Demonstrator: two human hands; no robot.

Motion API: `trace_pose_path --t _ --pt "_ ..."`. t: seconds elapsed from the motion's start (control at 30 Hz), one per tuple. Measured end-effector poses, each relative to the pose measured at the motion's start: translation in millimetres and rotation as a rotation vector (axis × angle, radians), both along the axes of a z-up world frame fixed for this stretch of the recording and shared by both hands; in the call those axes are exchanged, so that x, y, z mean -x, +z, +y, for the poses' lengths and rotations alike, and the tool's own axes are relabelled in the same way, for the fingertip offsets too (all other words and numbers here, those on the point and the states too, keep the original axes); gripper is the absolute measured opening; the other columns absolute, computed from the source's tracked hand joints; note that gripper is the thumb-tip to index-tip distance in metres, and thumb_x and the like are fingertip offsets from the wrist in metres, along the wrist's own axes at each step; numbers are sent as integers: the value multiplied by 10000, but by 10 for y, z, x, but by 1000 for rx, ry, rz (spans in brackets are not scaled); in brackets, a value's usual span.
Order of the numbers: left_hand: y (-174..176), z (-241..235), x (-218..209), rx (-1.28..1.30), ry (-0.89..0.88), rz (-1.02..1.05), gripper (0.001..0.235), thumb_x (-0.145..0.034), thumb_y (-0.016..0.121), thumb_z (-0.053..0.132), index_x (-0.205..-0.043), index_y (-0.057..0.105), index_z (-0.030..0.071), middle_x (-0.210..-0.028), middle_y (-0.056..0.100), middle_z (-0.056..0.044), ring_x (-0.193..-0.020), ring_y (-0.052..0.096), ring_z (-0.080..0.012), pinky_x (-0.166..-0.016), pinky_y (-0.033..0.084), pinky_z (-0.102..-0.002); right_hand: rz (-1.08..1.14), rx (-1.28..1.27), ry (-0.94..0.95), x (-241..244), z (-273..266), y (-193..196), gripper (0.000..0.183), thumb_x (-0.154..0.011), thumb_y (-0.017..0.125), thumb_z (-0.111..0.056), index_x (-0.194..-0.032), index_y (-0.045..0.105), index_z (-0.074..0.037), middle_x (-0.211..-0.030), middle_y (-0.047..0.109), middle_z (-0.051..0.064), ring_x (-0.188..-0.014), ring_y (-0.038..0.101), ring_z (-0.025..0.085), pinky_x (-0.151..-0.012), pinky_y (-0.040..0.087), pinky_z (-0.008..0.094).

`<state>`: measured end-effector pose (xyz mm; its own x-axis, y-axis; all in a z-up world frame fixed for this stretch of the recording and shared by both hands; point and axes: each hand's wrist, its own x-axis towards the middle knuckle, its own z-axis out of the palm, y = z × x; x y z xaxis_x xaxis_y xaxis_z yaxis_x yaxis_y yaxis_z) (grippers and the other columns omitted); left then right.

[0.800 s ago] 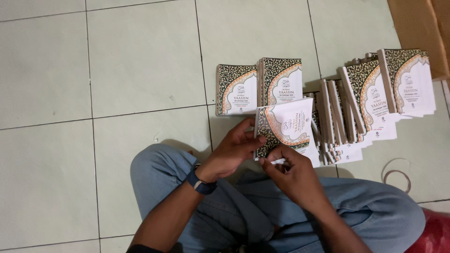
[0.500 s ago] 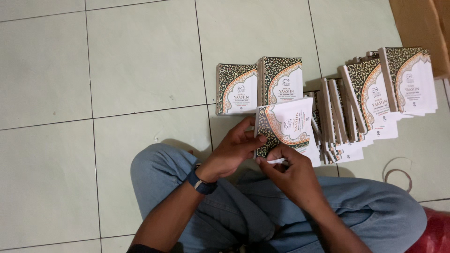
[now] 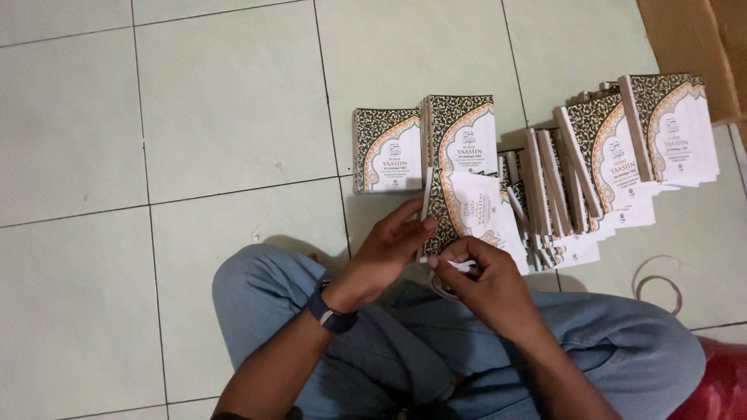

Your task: The person sits on the floor and repeatedly picks up small books, wraps a strip of adhesive tape around the spine, and places the finished book into a growing stack. The person handles the books one at a time and uses a roll of tape to secure each spine.

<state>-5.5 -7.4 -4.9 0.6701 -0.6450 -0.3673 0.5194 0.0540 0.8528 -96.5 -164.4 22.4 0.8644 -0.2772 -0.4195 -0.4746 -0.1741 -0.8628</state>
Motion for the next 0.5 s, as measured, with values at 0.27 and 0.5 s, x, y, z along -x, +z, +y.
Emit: trace_pose_path --t 0.27,0.5 --pt "254 -61 66 171 82 -58 673 -908 790 126 -1502 502 0 -1372 632 -258 -1201 636 -301 -1039 545 -487 -41 -56 -117 -55 -27 25 121 -869 756 -99 -941 773 -3 -698 661 112 -572 606 153 -504 518 278" --pt "-39 -22 85 72 124 -310 512 -1005 608 8 -1502 544 113 -1406 638 -213 -1242 638 -322 -1039 537 -476 -124 -204 -142 -17 -27 -179 178 -943 669 -84 -1035 804 -13 -726 727 167 -589 561 132 -493 497 292"
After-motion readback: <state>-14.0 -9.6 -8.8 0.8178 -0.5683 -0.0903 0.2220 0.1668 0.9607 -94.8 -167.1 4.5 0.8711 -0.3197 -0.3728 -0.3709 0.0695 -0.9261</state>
